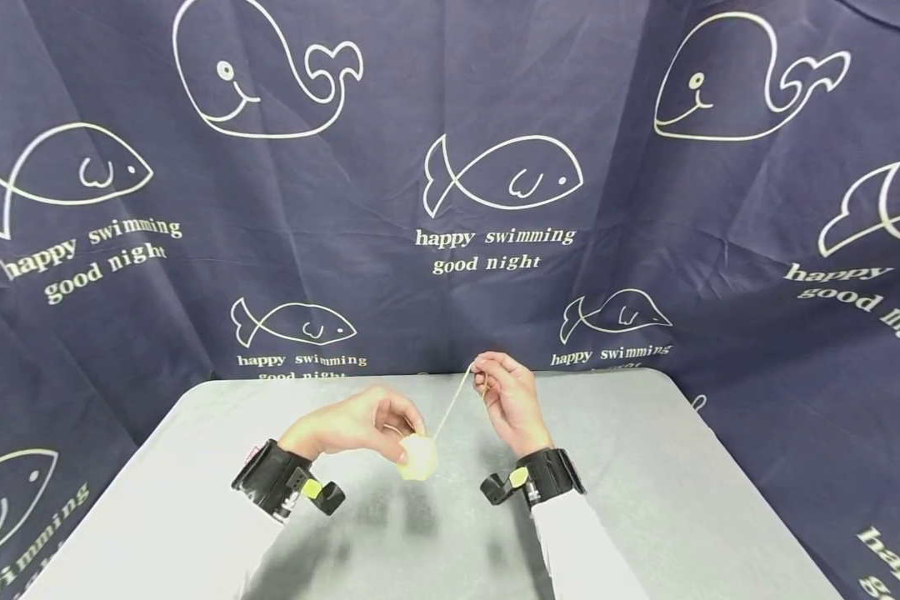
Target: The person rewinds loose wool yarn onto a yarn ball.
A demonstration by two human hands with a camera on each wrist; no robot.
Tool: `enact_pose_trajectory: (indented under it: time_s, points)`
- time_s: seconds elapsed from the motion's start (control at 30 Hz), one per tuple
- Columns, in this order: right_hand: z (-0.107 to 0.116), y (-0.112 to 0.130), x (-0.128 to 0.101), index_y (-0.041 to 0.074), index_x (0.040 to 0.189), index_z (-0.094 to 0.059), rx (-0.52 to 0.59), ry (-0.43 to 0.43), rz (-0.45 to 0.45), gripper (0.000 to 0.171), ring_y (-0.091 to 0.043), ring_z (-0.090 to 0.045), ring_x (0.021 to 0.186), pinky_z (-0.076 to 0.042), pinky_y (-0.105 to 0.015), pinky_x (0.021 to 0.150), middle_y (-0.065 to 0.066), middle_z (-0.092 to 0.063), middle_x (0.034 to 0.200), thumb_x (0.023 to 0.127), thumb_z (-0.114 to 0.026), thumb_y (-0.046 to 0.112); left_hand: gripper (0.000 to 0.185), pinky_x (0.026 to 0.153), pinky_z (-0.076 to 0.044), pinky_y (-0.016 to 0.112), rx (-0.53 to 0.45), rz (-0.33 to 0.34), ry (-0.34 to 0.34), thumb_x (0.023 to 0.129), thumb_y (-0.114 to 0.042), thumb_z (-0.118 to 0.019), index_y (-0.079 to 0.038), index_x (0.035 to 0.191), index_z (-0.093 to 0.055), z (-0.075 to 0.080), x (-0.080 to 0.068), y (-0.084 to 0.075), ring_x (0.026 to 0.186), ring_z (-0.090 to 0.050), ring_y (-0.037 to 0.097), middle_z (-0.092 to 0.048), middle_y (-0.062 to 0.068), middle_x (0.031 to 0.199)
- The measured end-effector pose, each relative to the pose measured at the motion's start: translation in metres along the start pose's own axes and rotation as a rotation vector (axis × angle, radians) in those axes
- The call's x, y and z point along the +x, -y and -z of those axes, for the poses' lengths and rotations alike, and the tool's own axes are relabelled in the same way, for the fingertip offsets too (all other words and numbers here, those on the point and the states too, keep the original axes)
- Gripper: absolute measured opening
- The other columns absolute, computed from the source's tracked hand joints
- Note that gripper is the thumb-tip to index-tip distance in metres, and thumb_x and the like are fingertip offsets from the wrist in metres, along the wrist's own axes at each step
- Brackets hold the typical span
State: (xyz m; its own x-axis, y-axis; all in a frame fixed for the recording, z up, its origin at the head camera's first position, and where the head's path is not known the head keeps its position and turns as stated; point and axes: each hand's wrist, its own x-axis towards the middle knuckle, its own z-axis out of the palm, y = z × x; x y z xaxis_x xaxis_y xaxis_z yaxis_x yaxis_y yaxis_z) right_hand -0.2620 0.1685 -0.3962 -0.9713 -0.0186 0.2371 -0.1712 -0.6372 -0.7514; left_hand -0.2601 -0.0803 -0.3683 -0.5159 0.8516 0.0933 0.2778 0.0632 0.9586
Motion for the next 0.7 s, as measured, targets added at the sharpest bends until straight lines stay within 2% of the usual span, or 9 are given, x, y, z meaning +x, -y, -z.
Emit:
enact_pose_trajectory:
  time_s: [0.1,0.2,0.3,0.37,0.43,0.5,0.57,0.63,0.7]
  points:
    - [0.001,-0.010,-0.002,0.005,0.088,-0.067,-0.125,-0.025,-0.011,0.022,-0.009,-0.059,0.067,-0.050,-0.015,0.060,-0.004,-0.067,0.082,0.096,-0.054,-0.010,0.030,0.086,-0.057,0.031,-0.181,-0.159,0.056,0.080,0.006,-0.076,0.010,0.108,-0.067,-0.001,0.002,-0.004,0.096,-0.068,0.018,-0.072,0.005,0.102]
    - [0.001,-0.021,-0.005,0.004,0.089,-0.069,-0.284,-0.028,-0.037,0.017,-0.010,-0.059,0.067,-0.050,-0.017,0.061,-0.003,-0.066,0.079,0.094,-0.060,-0.010,0.028,0.089,-0.055,0.031,-0.300,-0.338,-0.011,0.083,0.004,-0.074,-0.003,0.110,-0.071,-0.002,0.007,-0.008,0.101,-0.066,0.017,-0.071,0.003,0.108]
    - [-0.002,-0.030,-0.010,0.000,0.092,-0.069,-0.461,0.004,-0.054,0.008,-0.011,-0.059,0.066,-0.050,-0.019,0.061,-0.003,-0.067,0.077,0.091,-0.065,-0.007,0.033,0.089,-0.056,0.029,-0.396,-0.452,-0.202,0.083,0.009,-0.069,-0.010,0.110,-0.073,-0.006,0.013,-0.012,0.102,-0.066,0.016,-0.072,0.003,0.111]
    - [-0.005,-0.034,-0.014,-0.004,0.094,-0.069,-0.574,0.048,-0.054,0.004,-0.011,-0.058,0.066,-0.050,-0.020,0.060,-0.004,-0.068,0.077,0.090,-0.067,-0.006,0.036,0.087,-0.057,0.028,-0.450,-0.485,-0.372,0.082,0.014,-0.064,-0.009,0.109,-0.073,-0.009,0.018,-0.014,0.102,-0.068,0.016,-0.073,0.004,0.111]
    - [-0.008,-0.035,-0.017,-0.009,0.095,-0.069,-0.678,0.110,-0.045,0.008,-0.012,-0.059,0.065,-0.050,-0.021,0.060,-0.006,-0.069,0.079,0.088,-0.069,-0.005,0.036,0.085,-0.059,0.029,-0.455,-0.502,-0.564,0.081,0.019,-0.064,-0.004,0.107,-0.072,-0.012,0.022,-0.015,0.100,-0.070,0.017,-0.074,0.006,0.108]
    - [-0.012,-0.034,-0.021,-0.010,0.094,-0.068,-0.765,0.181,-0.028,0.010,-0.011,-0.058,0.064,-0.049,-0.021,0.059,-0.007,-0.069,0.079,0.087,-0.070,-0.003,0.032,0.084,-0.060,0.031,-0.373,-0.501,-0.744,0.079,0.020,-0.068,0.004,0.106,-0.070,-0.014,0.026,-0.014,0.098,-0.071,0.018,-0.073,0.008,0.106]
    - [-0.014,-0.032,-0.024,-0.009,0.093,-0.068,-0.829,0.253,-0.003,0.010,-0.011,-0.058,0.062,-0.049,-0.020,0.057,-0.009,-0.068,0.078,0.087,-0.070,-0.002,0.032,0.085,-0.060,0.033,-0.206,-0.487,-0.886,0.076,0.019,-0.075,0.008,0.105,-0.069,-0.013,0.028,-0.010,0.098,-0.071,0.021,-0.072,0.011,0.106]
    - [-0.018,-0.026,-0.026,-0.007,0.091,-0.069,-0.881,0.313,0.026,0.009,-0.010,-0.058,0.061,-0.048,-0.020,0.055,-0.008,-0.067,0.075,0.087,-0.071,0.000,0.035,0.087,-0.059,0.036,0.003,-0.469,-0.977,0.072,0.017,-0.081,0.011,0.105,-0.068,-0.012,0.030,-0.006,0.099,-0.071,0.025,-0.070,0.016,0.108]
    - [-0.020,-0.019,-0.028,-0.005,0.091,-0.070,-0.898,0.350,0.052,0.007,-0.010,-0.058,0.061,-0.049,-0.021,0.054,-0.007,-0.067,0.074,0.087,-0.072,0.001,0.035,0.089,-0.059,0.039,0.183,-0.457,-1.012,0.072,0.014,-0.084,0.009,0.103,-0.069,-0.010,0.029,-0.001,0.102,-0.069,0.030,-0.066,0.020,0.109]
